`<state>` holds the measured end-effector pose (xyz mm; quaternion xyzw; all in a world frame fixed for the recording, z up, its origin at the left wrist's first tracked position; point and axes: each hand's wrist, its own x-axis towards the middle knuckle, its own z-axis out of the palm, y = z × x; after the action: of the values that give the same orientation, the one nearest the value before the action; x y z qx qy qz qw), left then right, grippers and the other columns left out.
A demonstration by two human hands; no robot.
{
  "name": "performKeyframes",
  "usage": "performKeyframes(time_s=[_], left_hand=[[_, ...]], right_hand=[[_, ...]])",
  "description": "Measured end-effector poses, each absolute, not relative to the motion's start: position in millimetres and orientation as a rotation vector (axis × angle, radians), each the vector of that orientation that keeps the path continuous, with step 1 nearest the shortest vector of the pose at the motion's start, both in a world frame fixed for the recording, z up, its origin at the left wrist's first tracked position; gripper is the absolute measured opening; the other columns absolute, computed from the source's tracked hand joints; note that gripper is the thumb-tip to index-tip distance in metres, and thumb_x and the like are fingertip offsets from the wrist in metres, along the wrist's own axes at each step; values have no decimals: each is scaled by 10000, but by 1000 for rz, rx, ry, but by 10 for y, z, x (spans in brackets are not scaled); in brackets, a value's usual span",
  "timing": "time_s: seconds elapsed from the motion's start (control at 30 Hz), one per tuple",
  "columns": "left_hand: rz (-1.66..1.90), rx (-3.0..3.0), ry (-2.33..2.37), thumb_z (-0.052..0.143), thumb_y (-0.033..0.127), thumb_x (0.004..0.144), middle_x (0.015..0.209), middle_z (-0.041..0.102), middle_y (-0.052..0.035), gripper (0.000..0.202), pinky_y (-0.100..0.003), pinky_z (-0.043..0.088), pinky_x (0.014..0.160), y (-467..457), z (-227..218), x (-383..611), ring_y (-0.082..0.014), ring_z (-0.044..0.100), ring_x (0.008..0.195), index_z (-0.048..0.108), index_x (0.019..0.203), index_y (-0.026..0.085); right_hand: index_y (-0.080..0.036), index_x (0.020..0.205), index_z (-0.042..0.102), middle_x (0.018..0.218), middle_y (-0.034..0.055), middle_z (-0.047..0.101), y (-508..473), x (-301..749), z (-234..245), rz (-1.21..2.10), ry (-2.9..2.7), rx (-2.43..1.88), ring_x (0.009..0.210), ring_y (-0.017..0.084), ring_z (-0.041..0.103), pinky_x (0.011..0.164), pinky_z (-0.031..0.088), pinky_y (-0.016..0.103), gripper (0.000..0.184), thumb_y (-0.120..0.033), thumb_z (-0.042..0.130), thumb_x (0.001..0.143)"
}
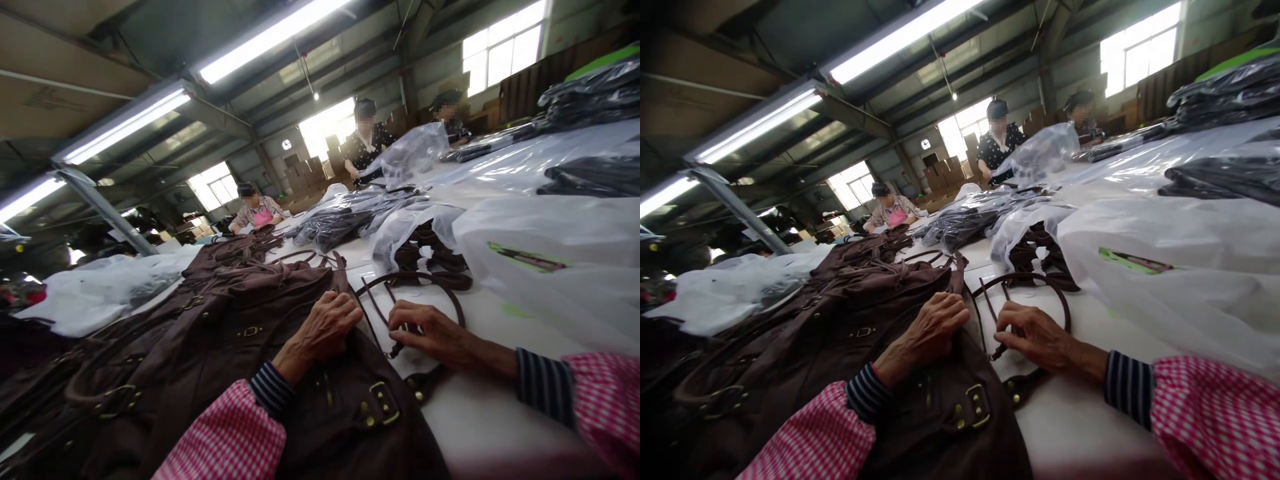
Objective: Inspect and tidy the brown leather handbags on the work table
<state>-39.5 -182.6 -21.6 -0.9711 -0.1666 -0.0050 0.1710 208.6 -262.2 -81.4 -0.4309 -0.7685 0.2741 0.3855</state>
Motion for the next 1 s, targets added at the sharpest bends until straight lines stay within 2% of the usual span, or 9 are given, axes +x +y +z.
performKeyframes(time_s=[0.1, 0.23, 0.33, 0.4, 0.53, 0.7, 0.8, 0.9, 1.0], left_hand=[[-42, -2669, -517, 557, 69, 830, 957, 624, -50, 175, -434, 360, 861, -1831, -114, -433, -240, 519, 971, 566, 945, 199], [33, -2691, -508, 591, 69, 852, 950, 622, -39, 157, -436, 325, 819, -1823, -25, -439, -238, 504, 991, 617, 925, 206], [115, -2740, -503, 620, 102, 878, 912, 631, -42, 145, -439, 299, 800, -1807, 91, -514, -238, 503, 993, 618, 767, 196], [121, -2764, -516, 628, 101, 877, 897, 643, -40, 184, -437, 294, 803, -1808, 207, -641, -239, 507, 1003, 604, 719, 193], [-48, -2832, -637, 550, 4, 848, 866, 677, -11, 214, -419, 316, 889, -1878, 347, -1002, -219, 532, 1089, 596, 755, 191], [-409, -2798, -863, 483, -22, 765, 801, 672, -24, 237, -399, 343, 911, -1966, 49, -1257, -226, 542, 1122, 600, 768, 184], [-413, -2793, -918, 484, -17, 735, 797, 666, -22, 224, -402, 346, 896, -1954, -123, -1241, -221, 553, 1042, 582, 739, 184], [-399, -2770, -977, 488, -11, 734, 745, 637, -17, 198, -399, 341, 848, -1948, -143, -1200, -209, 543, 928, 524, 681, 177], [-419, -2776, -1018, 470, -26, 743, 701, 613, -10, 218, -395, 328, 824, -1967, -108, -1178, -192, 518, 853, 483, 651, 171]], right_hand=[[-187, 876, 654, 928, 28, 635, -2484, 1980, -657, 474, -2002, -1108, 751, 141, 575, 724, 438, 280, 137, -237, 568, 969], [-183, 893, 648, 944, 41, 643, -2266, 1710, -539, 312, -2300, -931, 915, 184, 572, 829, 437, 312, 117, -124, 556, 935], [-170, 886, 626, 969, 62, 631, -2140, 1571, -677, 331, -2465, -815, 901, 186, 550, 816, 443, 317, 103, -163, 564, 967], [-172, 849, 609, 947, 69, 623, -2096, 1554, -796, 261, -2533, -751, 880, 188, 527, 825, 437, 330, 170, -188, 534, 1000], [-176, 792, 579, 897, 75, 629, -2091, 1617, -851, 175, -2597, -669, 864, 190, 522, 819, 422, 330, 257, -156, 464, 1021], [-176, 772, 602, 839, 56, 663, -2057, 1607, -675, 393, -2551, -985, 784, 167, 600, 740, 413, 285, 307, -243, 458, 1035], [-176, 940, 657, 836, 64, 697, -1926, 1453, -605, 332, -2545, -1239, 783, 203, 649, 671, 392, 286, 134, -241, 541, 953], [-161, 1173, 626, 1071, 120, 717, -1759, 1210, -590, 235, -2536, -1360, 929, 252, 686, 684, 416, 297, 288, -187, 539, 900], [-143, 1184, 636, 1213, 164, 689, -1611, 999, -597, 272, -2566, -1452, 1015, 289, 689, 703, 442, 308, 335, -160, 576, 855]])
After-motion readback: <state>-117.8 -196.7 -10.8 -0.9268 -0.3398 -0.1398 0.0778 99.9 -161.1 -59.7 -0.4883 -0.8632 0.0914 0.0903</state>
